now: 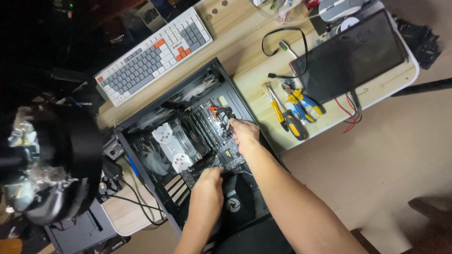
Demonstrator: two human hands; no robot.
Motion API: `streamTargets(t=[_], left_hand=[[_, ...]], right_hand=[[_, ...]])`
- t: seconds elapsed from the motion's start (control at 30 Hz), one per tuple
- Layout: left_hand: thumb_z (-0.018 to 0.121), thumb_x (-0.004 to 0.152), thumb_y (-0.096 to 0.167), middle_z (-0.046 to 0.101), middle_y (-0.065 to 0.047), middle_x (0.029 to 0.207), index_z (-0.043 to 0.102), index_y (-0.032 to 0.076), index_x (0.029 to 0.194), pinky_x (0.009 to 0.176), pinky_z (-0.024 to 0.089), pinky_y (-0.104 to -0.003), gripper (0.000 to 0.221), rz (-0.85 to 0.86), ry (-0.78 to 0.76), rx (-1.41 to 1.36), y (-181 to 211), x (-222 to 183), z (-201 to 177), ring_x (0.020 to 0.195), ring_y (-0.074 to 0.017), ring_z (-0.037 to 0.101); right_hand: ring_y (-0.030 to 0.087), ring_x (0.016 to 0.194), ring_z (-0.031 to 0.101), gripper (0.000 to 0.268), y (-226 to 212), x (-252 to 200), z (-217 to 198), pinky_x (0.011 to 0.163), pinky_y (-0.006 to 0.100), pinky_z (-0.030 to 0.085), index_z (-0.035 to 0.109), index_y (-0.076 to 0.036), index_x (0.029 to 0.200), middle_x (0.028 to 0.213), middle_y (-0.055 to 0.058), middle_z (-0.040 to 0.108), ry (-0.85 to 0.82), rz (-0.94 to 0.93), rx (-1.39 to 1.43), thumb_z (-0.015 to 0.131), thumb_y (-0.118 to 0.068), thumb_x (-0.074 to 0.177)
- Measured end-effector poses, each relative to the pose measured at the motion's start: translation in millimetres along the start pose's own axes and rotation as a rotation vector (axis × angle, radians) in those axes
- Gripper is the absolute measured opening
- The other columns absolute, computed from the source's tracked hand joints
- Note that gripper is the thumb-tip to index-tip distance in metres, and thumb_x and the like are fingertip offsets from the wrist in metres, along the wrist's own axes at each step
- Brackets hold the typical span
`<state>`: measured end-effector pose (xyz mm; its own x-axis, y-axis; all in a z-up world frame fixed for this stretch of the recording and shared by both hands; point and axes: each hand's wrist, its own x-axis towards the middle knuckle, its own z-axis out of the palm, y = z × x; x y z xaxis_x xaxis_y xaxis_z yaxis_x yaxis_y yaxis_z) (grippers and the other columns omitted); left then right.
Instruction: Connecting the front panel header cables including power, reset, and LED wires to the motherboard pins inside a computer case.
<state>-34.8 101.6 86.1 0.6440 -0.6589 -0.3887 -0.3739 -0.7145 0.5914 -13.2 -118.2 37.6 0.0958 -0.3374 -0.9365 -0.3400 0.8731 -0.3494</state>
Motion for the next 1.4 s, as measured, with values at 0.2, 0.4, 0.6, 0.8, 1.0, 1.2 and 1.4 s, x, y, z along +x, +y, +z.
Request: streamTargets(t=[0.2,0.4,0.6,0.8,1.0,1.2,1.4], left_hand=[[0.061,0.107,0.014,0.074,-0.005,0.090,0.080,0.016,0.111,0.069,0.065,-0.044,0.019,0.218,0.122,0.343,29.2,59.9,-20.0,0.083,-0.0334,0.080],[0.077,0.096,0.015,0.075,-0.003,0.085,0.081,0.013,0.101,0.071,0.066,-0.042,0.007,0.349,-0.045,0.688,35.5,153.0,-9.7,0.081,-0.0314,0.082],[0.074,0.092,0.017,0.080,-0.012,0.085,0.086,0.014,0.100,0.076,0.067,-0.054,0.015,0.242,-0.216,0.813,55.1,188.2,-15.3,0.088,-0.0381,0.084],[0.067,0.094,0.021,0.085,-0.017,0.103,0.089,0.023,0.110,0.095,0.066,-0.054,0.028,-0.004,-0.375,0.690,50.2,192.5,-29.6,0.110,-0.0403,0.081],[0.063,0.097,0.021,0.085,-0.017,0.104,0.088,0.023,0.115,0.097,0.066,-0.053,0.031,0.002,-0.400,0.666,53.2,187.6,-38.4,0.111,-0.0396,0.080],[0.070,0.095,0.033,0.084,-0.018,0.102,0.087,0.021,0.116,0.095,0.066,-0.054,0.030,0.112,-0.337,0.733,55.8,181.9,-33.6,0.108,-0.0395,0.081],[0.071,0.094,0.035,0.083,-0.014,0.092,0.088,0.023,0.111,0.087,0.067,-0.050,0.027,0.093,-0.234,0.701,59.7,174.0,-20.2,0.100,-0.0384,0.083]], right_hand=[[0.013,0.047,0.056,0.020,32.2,49.2,7.9,0.037,0.024,0.041,0.082,-0.002,0.095,0.066,0.007,0.063,0.025,-0.194,0.030,0.084,-0.021,0.090],[0.014,0.042,0.054,0.021,52.2,82.4,13.7,0.032,0.027,0.037,0.078,-0.002,0.081,0.059,0.008,0.061,-0.057,-0.153,0.100,0.081,-0.020,0.091],[0.021,0.038,0.055,0.039,68.7,131.0,25.8,0.035,0.031,0.046,0.078,-0.012,0.066,0.052,0.008,0.062,-0.035,-0.105,-0.140,0.078,-0.043,0.090],[0.012,0.065,0.061,0.029,64.7,123.2,29.9,0.051,0.023,0.051,0.075,-0.015,0.098,0.076,-0.003,0.069,-0.161,-0.045,0.026,0.070,-0.043,0.096],[0.007,0.062,0.055,0.023,58.8,105.1,17.4,0.047,0.019,0.043,0.068,-0.017,0.109,0.082,-0.006,0.067,-0.230,-0.019,0.229,0.064,-0.039,0.105],[0.011,0.062,0.064,0.017,84.8,137.3,19.4,0.050,0.019,0.048,0.074,-0.018,0.114,0.087,0.000,0.075,-0.250,-0.040,0.280,0.075,-0.025,0.099],[0.011,0.062,0.072,0.014,71.3,114.8,12.3,0.050,0.021,0.051,0.078,-0.017,0.106,0.087,-0.002,0.075,-0.284,-0.023,0.246,0.068,-0.022,0.098]])
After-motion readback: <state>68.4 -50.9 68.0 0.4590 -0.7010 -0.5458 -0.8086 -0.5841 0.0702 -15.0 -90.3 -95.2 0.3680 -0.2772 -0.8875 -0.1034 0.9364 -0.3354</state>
